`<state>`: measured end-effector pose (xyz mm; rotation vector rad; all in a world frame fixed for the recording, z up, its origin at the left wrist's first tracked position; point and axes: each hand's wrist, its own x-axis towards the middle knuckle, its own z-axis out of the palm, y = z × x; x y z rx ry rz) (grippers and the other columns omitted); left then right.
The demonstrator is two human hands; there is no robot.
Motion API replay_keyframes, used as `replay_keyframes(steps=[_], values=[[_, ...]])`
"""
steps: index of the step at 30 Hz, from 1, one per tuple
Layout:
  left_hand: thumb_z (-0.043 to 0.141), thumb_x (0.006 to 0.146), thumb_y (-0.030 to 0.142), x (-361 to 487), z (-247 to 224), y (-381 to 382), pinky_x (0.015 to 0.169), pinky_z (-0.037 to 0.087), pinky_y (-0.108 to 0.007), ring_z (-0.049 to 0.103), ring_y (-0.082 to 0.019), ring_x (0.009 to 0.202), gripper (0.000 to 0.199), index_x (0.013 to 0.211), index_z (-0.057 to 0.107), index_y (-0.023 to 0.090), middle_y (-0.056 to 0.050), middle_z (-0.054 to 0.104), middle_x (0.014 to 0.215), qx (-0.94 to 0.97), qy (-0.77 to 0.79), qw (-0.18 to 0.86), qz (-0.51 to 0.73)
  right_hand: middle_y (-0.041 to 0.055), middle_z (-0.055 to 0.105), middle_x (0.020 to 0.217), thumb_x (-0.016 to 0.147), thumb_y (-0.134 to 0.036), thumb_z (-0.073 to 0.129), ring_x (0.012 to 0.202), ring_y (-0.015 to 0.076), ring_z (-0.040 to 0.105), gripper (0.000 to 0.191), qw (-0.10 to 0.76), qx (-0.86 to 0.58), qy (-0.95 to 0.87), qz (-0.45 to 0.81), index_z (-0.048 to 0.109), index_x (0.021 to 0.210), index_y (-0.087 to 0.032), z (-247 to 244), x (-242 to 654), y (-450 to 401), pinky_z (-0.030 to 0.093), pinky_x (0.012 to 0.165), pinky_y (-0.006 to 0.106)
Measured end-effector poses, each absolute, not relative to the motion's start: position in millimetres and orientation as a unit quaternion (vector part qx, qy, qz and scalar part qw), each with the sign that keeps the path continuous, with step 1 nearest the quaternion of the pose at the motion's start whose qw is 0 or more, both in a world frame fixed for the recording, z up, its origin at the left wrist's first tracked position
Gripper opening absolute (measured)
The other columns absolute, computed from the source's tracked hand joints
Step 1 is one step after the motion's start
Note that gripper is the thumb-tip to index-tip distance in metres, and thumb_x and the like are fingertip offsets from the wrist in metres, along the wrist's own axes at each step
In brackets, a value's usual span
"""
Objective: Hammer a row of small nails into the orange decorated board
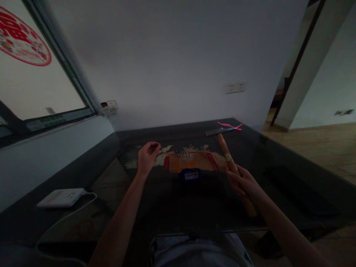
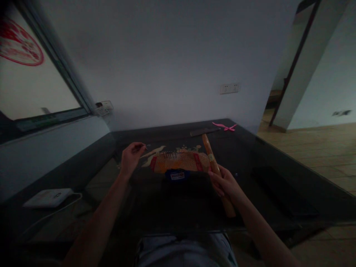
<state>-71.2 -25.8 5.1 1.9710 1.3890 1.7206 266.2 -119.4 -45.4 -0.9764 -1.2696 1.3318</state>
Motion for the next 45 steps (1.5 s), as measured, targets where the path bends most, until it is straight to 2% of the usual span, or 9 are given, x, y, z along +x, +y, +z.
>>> replay_keyframes(steps=[4, 10, 37, 41, 45], values=[[0.060, 0.077, 0.026, -21, 21, -22, 0.072, 0.051, -0.025, 0.063, -0.013, 0.073, 0.012, 0.081, 0.063, 0.015, -0.003, 0.067, 0.079, 0.720, 0.400, 0.118, 0.556, -0.0126, 0.036, 0.043, 0.076, -0.045, 0.064, 0.025, 0.0002, 0.026, 0.032, 0.506, -0.404, -0.528, 0.549, 0.045, 0.083, -0.020, -46, 265, -121, 0.020, 0.026, 0.012], [0.061, 0.076, 0.023, 20, 10, -3, 0.073, 0.049, -0.025, 0.062, -0.013, 0.075, 0.008, 0.078, 0.064, 0.015, -0.003, 0.067, 0.078, 0.784, 0.380, 0.138, 0.471, -0.0126, 0.036, 0.044, 0.076, -0.044, 0.063, 0.026, 0.0004, 0.027, 0.031, 0.503, -0.402, -0.524, 0.558, 0.045, 0.084, -0.020, -46, 263, -121, 0.020, 0.026, 0.012], [0.062, 0.074, 0.020, 19, -1, -8, 0.066, 0.046, -0.024, 0.062, -0.013, 0.070, 0.007, 0.076, 0.066, 0.015, -0.003, 0.069, 0.075, 0.811, 0.413, 0.155, 0.385, -0.0130, 0.035, 0.041, 0.074, -0.047, 0.063, 0.024, 0.0017, 0.026, 0.034, 0.484, -0.428, -0.537, 0.542, 0.046, 0.085, -0.020, -42, 257, -122, 0.022, 0.025, 0.014], [0.064, 0.073, 0.021, 19, -1, -6, 0.066, 0.047, -0.025, 0.062, -0.014, 0.069, 0.007, 0.076, 0.067, 0.016, -0.003, 0.069, 0.074, 0.811, 0.420, 0.158, 0.374, -0.0117, 0.038, 0.043, 0.075, -0.047, 0.062, 0.026, 0.0031, 0.029, 0.033, 0.455, -0.461, -0.577, 0.498, 0.046, 0.084, -0.020, -27, 261, -119, 0.024, 0.025, 0.015], [0.064, 0.073, 0.021, 19, 0, -7, 0.067, 0.047, -0.025, 0.063, -0.014, 0.068, 0.008, 0.077, 0.068, 0.016, -0.003, 0.070, 0.075, 0.807, 0.422, 0.168, 0.378, -0.0103, 0.040, 0.043, 0.076, -0.046, 0.061, 0.028, 0.0052, 0.034, 0.031, 0.381, -0.499, -0.653, 0.424, 0.047, 0.085, -0.020, 6, 275, -114, 0.028, 0.027, 0.016]])
